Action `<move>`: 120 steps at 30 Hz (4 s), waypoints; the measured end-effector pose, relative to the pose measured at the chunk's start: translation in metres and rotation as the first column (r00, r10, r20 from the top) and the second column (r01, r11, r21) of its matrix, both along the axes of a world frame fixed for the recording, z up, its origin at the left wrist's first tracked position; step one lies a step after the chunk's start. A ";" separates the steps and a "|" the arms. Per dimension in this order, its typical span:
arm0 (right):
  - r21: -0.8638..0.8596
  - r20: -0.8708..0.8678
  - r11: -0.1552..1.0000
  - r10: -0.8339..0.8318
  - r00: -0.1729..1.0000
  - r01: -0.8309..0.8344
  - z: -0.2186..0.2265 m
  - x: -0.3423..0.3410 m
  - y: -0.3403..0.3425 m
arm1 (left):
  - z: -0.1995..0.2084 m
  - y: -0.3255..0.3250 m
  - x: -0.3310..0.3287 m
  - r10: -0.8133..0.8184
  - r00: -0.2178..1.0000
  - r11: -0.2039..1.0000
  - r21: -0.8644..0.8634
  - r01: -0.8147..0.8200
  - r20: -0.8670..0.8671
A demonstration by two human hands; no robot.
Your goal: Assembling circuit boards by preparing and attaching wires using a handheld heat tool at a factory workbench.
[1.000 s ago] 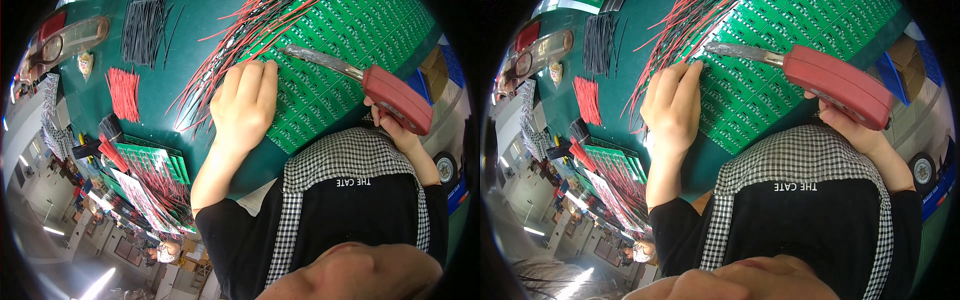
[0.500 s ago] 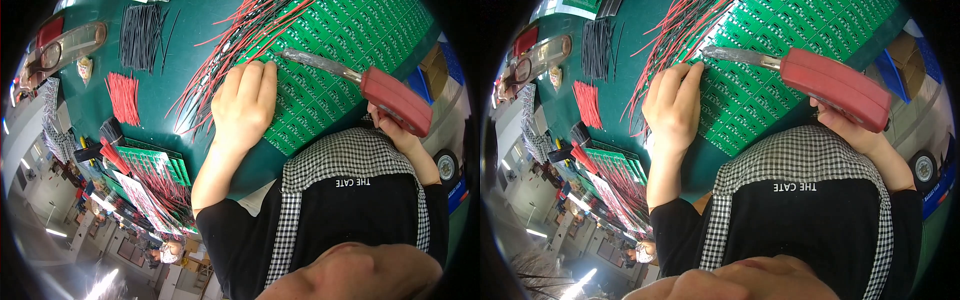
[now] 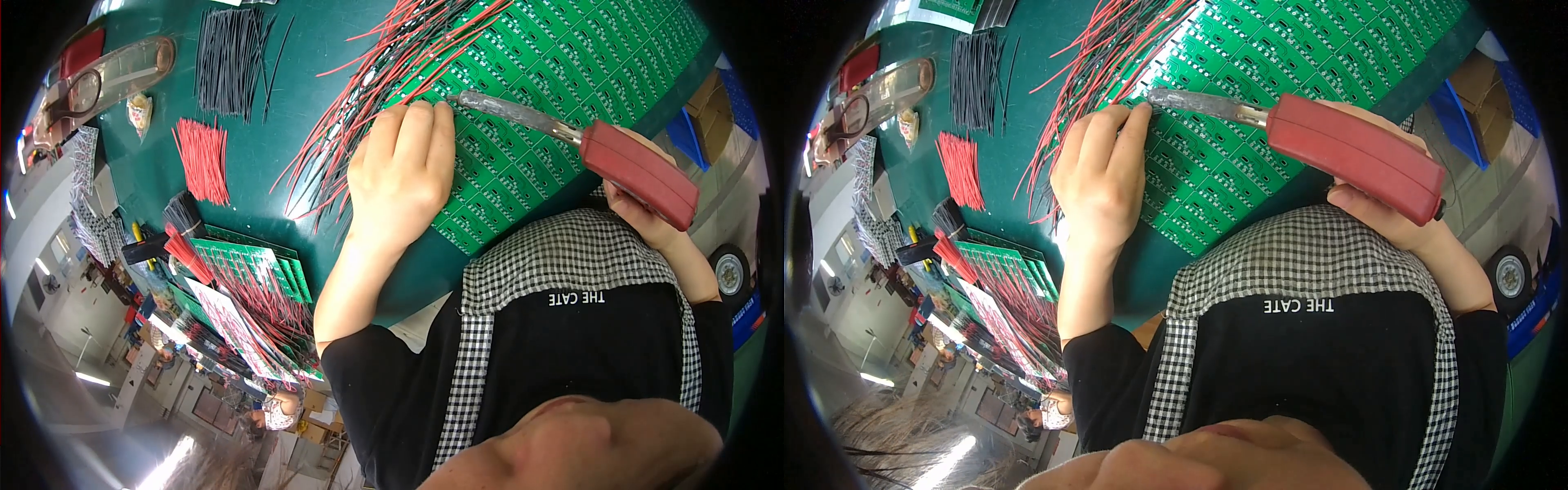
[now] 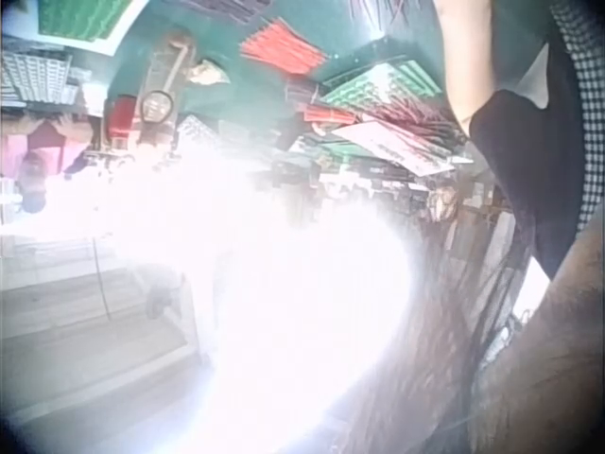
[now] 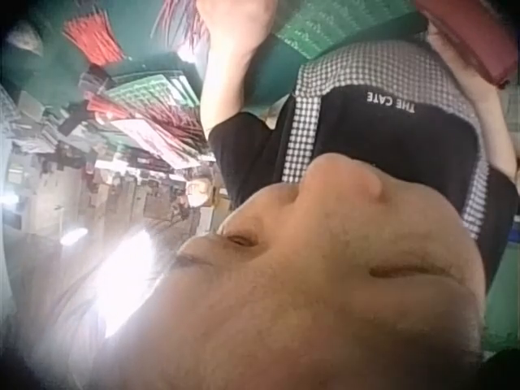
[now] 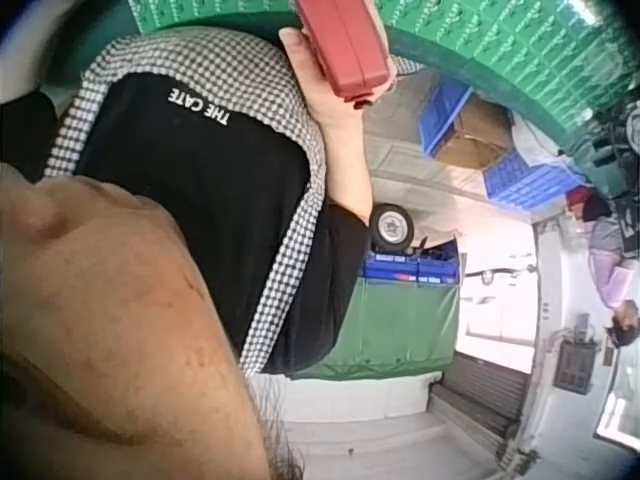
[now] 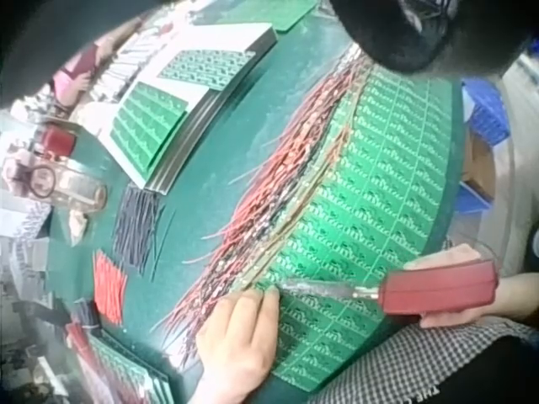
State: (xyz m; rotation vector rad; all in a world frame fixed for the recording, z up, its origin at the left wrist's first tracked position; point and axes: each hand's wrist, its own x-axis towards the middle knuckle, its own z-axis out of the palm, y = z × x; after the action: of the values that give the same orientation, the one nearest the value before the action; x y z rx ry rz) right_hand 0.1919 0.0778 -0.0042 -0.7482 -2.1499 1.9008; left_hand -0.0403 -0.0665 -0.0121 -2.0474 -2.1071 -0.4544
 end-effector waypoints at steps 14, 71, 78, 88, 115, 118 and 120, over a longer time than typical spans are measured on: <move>-0.316 -0.063 0.948 0.000 0.998 -0.020 -0.007 0.015 0.001 | 0.002 0.001 -0.001 0.004 1.000 0.999 -0.034 -0.004 -0.008; -0.306 -0.014 0.948 -0.093 0.996 0.084 -0.009 0.015 0.000 | -0.001 0.013 0.004 -0.031 0.997 0.999 -0.028 0.029 -0.067; -0.393 -0.079 0.918 -0.081 0.994 0.044 -0.008 0.014 0.001 | 0.000 0.012 0.005 -0.029 0.997 0.999 -0.032 0.027 -0.069; -0.378 -0.056 0.925 -0.051 0.997 0.026 -0.010 0.013 0.002 | 0.002 0.012 0.005 -0.032 0.997 0.998 -0.051 0.028 -0.074; -0.333 -0.066 0.935 -0.153 0.986 0.122 -0.002 0.015 0.010 | 0.003 0.007 0.004 -0.007 0.995 0.998 -0.057 0.001 -0.102; -0.320 -0.101 0.937 -0.178 0.979 0.137 -0.005 0.016 0.009 | 0.003 0.007 0.004 -0.001 0.999 0.999 -0.052 -0.001 -0.038; -0.336 -0.099 0.932 -0.179 0.979 0.136 -0.003 0.015 0.008 | 0.004 0.007 0.004 0.007 1.000 0.999 -0.038 -0.008 -0.015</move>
State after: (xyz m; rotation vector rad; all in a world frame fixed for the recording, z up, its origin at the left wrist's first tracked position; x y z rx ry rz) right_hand 0.2066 0.0863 -0.0071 -0.8024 -1.6637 2.1787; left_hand -0.0361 -0.0591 -0.0083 -2.0555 -2.1300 -0.3999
